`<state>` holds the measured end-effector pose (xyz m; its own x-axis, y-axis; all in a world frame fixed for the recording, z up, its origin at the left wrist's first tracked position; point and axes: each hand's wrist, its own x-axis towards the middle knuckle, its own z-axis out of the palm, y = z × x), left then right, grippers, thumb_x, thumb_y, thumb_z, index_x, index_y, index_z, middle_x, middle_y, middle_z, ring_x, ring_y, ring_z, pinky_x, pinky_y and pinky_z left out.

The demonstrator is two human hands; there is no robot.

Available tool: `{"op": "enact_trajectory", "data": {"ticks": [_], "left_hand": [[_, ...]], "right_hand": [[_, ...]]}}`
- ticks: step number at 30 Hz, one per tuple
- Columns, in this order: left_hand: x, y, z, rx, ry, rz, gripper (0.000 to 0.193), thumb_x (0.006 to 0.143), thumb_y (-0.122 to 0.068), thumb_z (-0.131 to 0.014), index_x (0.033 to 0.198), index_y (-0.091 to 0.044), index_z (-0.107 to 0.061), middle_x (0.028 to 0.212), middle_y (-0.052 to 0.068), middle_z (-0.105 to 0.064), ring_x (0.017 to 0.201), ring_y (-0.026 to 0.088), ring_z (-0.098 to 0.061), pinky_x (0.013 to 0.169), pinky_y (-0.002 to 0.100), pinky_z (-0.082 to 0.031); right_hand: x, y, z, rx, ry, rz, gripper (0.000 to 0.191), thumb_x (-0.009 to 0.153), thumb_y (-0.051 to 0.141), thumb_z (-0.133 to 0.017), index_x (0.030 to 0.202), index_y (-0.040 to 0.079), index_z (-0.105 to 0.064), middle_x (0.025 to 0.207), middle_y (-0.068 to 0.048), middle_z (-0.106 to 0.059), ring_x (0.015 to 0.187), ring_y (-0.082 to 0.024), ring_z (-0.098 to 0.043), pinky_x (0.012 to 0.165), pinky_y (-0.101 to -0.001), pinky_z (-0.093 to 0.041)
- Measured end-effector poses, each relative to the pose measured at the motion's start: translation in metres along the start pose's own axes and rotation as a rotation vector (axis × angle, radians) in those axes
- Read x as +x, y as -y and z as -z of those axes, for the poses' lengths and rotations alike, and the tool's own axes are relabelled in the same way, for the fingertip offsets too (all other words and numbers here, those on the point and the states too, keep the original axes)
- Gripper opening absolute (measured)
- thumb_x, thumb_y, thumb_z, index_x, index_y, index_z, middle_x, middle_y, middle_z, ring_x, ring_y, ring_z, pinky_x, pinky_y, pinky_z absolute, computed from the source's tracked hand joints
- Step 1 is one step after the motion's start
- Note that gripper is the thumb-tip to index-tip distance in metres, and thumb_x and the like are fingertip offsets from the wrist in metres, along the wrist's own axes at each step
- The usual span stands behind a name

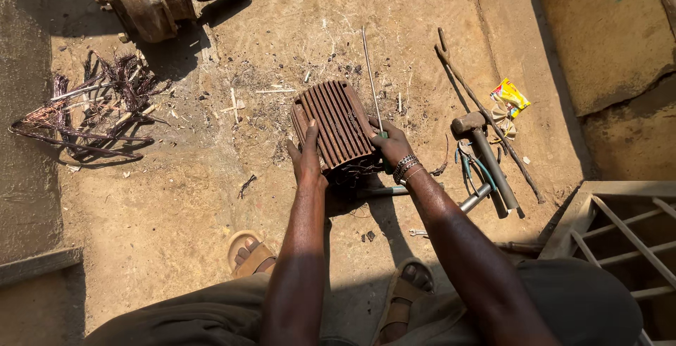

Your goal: The person kneels on a concrete floor and dismantles a burnt electric motor stator, prying burnt copper windings out of the housing with a screwdriver and pliers and pulling the wiring out by hand. They then hold a rod against the motor housing and strike it with a hammer to knock out remaining debris.

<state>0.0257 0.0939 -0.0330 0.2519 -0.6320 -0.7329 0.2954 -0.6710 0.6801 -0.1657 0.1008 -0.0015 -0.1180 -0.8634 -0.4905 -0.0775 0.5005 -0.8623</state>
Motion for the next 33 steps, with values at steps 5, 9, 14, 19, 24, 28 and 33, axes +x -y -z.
{"op": "enact_trajectory", "data": {"ticks": [5, 9, 14, 19, 24, 28, 33], "left_hand": [[0.011, -0.064, -0.018, 0.072, -0.068, -0.107, 0.099, 0.079, -0.064, -0.07, 0.16, -0.022, -0.032, 0.167, 0.024, -0.012, 0.149, 0.045, -0.03, 0.114, 0.074, -0.034], [0.023, -0.086, -0.024, 0.699, -0.036, -0.979, 0.064, 0.093, -0.059, -0.067, 0.145, -0.024, -0.062, 0.166, 0.018, -0.034, 0.152, 0.043, -0.03, 0.116, 0.066, -0.033], [0.049, -0.125, -0.033, 0.743, 0.117, -0.886, 0.053, 0.091, -0.064, -0.062, 0.133, -0.032, -0.068, 0.147, 0.007, -0.061, 0.136, 0.033, -0.055, 0.113, 0.057, -0.042], [0.066, -0.152, -0.038, 0.74, 0.013, -0.79, 0.054, 0.093, -0.066, -0.058, 0.132, -0.03, -0.069, 0.142, 0.012, -0.064, 0.128, 0.035, -0.061, 0.109, 0.055, -0.047], [0.081, -0.147, -0.03, 0.686, -0.05, -0.749, 0.06, 0.093, -0.069, -0.053, 0.132, -0.026, -0.069, 0.137, 0.017, -0.065, 0.126, 0.037, -0.061, 0.104, 0.057, -0.05], [0.09, -0.132, -0.026, 0.645, -0.148, -0.795, 0.07, 0.097, -0.071, -0.042, 0.142, -0.022, -0.061, 0.14, 0.019, -0.063, 0.121, 0.037, -0.065, 0.102, 0.06, -0.052], [0.09, -0.125, -0.02, 0.541, -0.242, -0.815, 0.082, 0.093, -0.078, -0.039, 0.151, -0.022, -0.05, 0.151, 0.02, -0.053, 0.128, 0.042, -0.059, 0.105, 0.066, -0.046]], "right_hand": [[0.025, 0.054, -0.01, -0.021, -0.053, 0.106, 0.042, 0.094, 0.008, -0.061, 0.135, 0.01, -0.065, 0.109, -0.008, -0.07, 0.086, -0.017, -0.067, 0.064, -0.0305, -0.059], [0.033, 0.069, -0.009, 0.113, -0.044, 0.106, 0.031, 0.099, 0.011, -0.057, 0.129, 0.011, -0.064, 0.107, -0.011, -0.068, 0.09, -0.023, -0.07, 0.062, -0.0436, -0.065], [0.028, 0.071, -0.001, 0.331, 0.054, 0.024, 0.026, 0.1, 0.017, -0.052, 0.125, 0.016, -0.056, 0.11, -0.004, -0.072, 0.079, -0.02, -0.073, 0.058, -0.0416, -0.064], [0.019, 0.069, 0.039, -0.101, 0.053, 0.162, 0.035, 0.103, 0.022, -0.06, 0.137, 0.015, -0.061, 0.072, -0.006, -0.06, 0.047, -0.012, -0.049, 0.039, -0.0288, -0.038], [-0.001, 0.088, 0.094, -0.359, 0.091, 0.057, 0.036, 0.092, 0.023, -0.069, 0.124, 0.014, -0.057, 0.068, 0.0, -0.058, 0.048, -0.009, -0.045, 0.04, -0.0272, -0.035], [-0.04, 0.135, 0.12, -0.75, 0.045, 0.176, 0.043, 0.088, 0.023, -0.074, 0.128, 0.011, -0.066, 0.084, -0.007, -0.067, 0.073, -0.015, -0.065, 0.062, -0.0349, -0.054], [-0.082, 0.189, 0.106, -1.227, -0.131, 0.19, 0.05, 0.092, 0.027, -0.071, 0.141, 0.034, -0.066, 0.099, -0.014, -0.078, 0.082, -0.027, -0.076, 0.078, -0.0426, -0.06]]}}
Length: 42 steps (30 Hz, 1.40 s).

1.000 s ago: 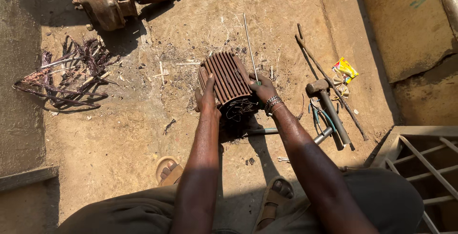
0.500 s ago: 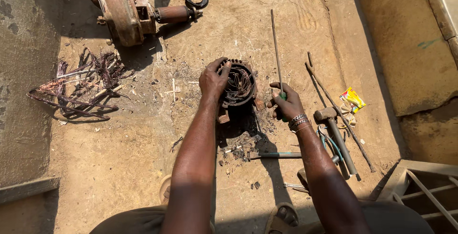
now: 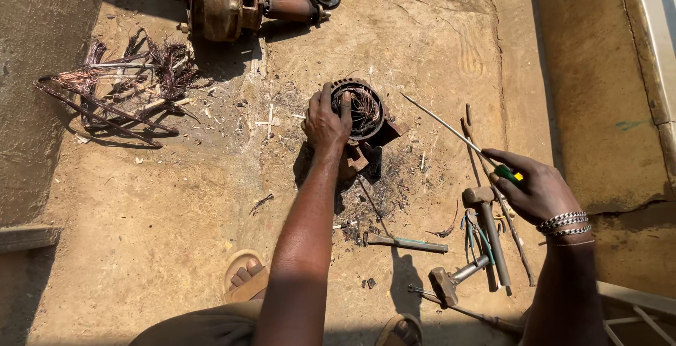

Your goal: The person kneels on a concrete floor and dismantles a burnt electric motor stator, prying burnt copper windings out of the housing with a screwdriver and pliers and pulling the wiring out by hand. They then hold a rod against the motor housing and strike it with a hammer to knock out remaining debris.

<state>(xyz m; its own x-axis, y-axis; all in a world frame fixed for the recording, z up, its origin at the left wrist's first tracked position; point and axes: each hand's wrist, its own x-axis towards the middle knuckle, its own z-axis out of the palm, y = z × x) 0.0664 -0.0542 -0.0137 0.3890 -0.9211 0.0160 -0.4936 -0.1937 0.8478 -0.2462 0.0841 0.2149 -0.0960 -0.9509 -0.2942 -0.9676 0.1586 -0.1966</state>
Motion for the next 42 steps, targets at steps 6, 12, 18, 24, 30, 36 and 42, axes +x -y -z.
{"op": "enact_trajectory", "data": {"ticks": [6, 12, 18, 24, 30, 36, 42], "left_hand": [[0.014, -0.038, -0.004, 0.088, 0.294, 0.447, 0.105, 0.071, -0.08, -0.074, 0.156, -0.028, -0.038, 0.162, 0.019, -0.028, 0.148, 0.049, -0.024, 0.115, 0.08, -0.015], [-0.003, -0.04, -0.009, 0.114, 0.117, 0.244, 0.098, 0.061, -0.059, -0.087, 0.146, -0.034, -0.047, 0.162, 0.007, -0.029, 0.149, 0.041, -0.024, 0.115, 0.075, -0.025], [-0.016, -0.018, -0.023, -0.017, 0.015, 0.119, 0.066, 0.072, -0.014, -0.074, 0.135, -0.031, -0.062, 0.159, 0.006, -0.035, 0.145, 0.039, -0.029, 0.115, 0.078, -0.019], [-0.019, 0.004, -0.03, -0.144, -0.223, -0.031, 0.056, 0.074, 0.002, -0.053, 0.124, -0.017, -0.07, 0.153, 0.006, -0.06, 0.139, 0.019, -0.057, 0.127, 0.051, -0.032], [-0.025, 0.017, -0.026, -0.328, -0.298, -0.128, 0.056, 0.078, -0.001, -0.055, 0.134, -0.006, -0.064, 0.145, 0.008, -0.061, 0.136, 0.023, -0.055, 0.12, 0.047, -0.035], [-0.02, 0.007, -0.022, -0.051, -0.104, -0.027, 0.063, 0.072, 0.003, -0.056, 0.133, -0.012, -0.066, 0.147, 0.01, -0.053, 0.127, 0.022, -0.059, 0.125, 0.063, -0.017], [-0.026, 0.005, -0.012, -0.161, -0.228, -0.091, 0.072, 0.07, -0.008, -0.059, 0.14, -0.003, -0.048, 0.138, 0.015, -0.056, 0.131, 0.032, -0.054, 0.122, 0.064, -0.016]], "right_hand": [[0.015, 0.047, 0.013, -0.241, -0.085, 0.142, 0.041, 0.09, 0.035, -0.071, 0.131, 0.036, -0.07, 0.111, -0.011, -0.076, 0.094, -0.032, -0.073, 0.082, -0.0455, -0.06], [0.045, 0.068, 0.026, -0.347, -0.058, 0.231, 0.042, 0.091, 0.034, -0.069, 0.133, 0.037, -0.068, 0.108, -0.014, -0.075, 0.095, -0.035, -0.071, 0.083, -0.047, -0.058], [0.057, 0.079, 0.047, -0.396, 0.041, 0.202, 0.041, 0.094, 0.036, -0.066, 0.135, 0.039, -0.067, 0.101, -0.013, -0.077, 0.09, -0.034, -0.072, 0.08, -0.0465, -0.059], [0.062, 0.086, 0.049, -0.41, 0.117, 0.166, 0.041, 0.092, 0.036, -0.066, 0.132, 0.039, -0.066, 0.097, -0.01, -0.078, 0.085, -0.028, -0.074, 0.074, -0.0429, -0.061], [0.065, 0.092, 0.046, -0.52, 0.072, 0.186, 0.04, 0.094, 0.04, -0.066, 0.133, 0.043, -0.067, 0.094, -0.01, -0.078, 0.082, -0.03, -0.074, 0.073, -0.0444, -0.061], [0.077, 0.118, 0.05, -0.57, -0.001, 0.185, 0.036, 0.094, 0.045, -0.064, 0.129, 0.046, -0.069, 0.097, -0.007, -0.078, 0.086, -0.03, -0.074, 0.074, -0.0455, -0.061], [0.121, 0.138, 0.055, -0.684, 0.039, 0.293, 0.032, 0.098, 0.049, -0.06, 0.129, 0.047, -0.07, 0.099, 0.0, -0.079, 0.087, -0.023, -0.076, 0.073, -0.041, -0.064]]}}
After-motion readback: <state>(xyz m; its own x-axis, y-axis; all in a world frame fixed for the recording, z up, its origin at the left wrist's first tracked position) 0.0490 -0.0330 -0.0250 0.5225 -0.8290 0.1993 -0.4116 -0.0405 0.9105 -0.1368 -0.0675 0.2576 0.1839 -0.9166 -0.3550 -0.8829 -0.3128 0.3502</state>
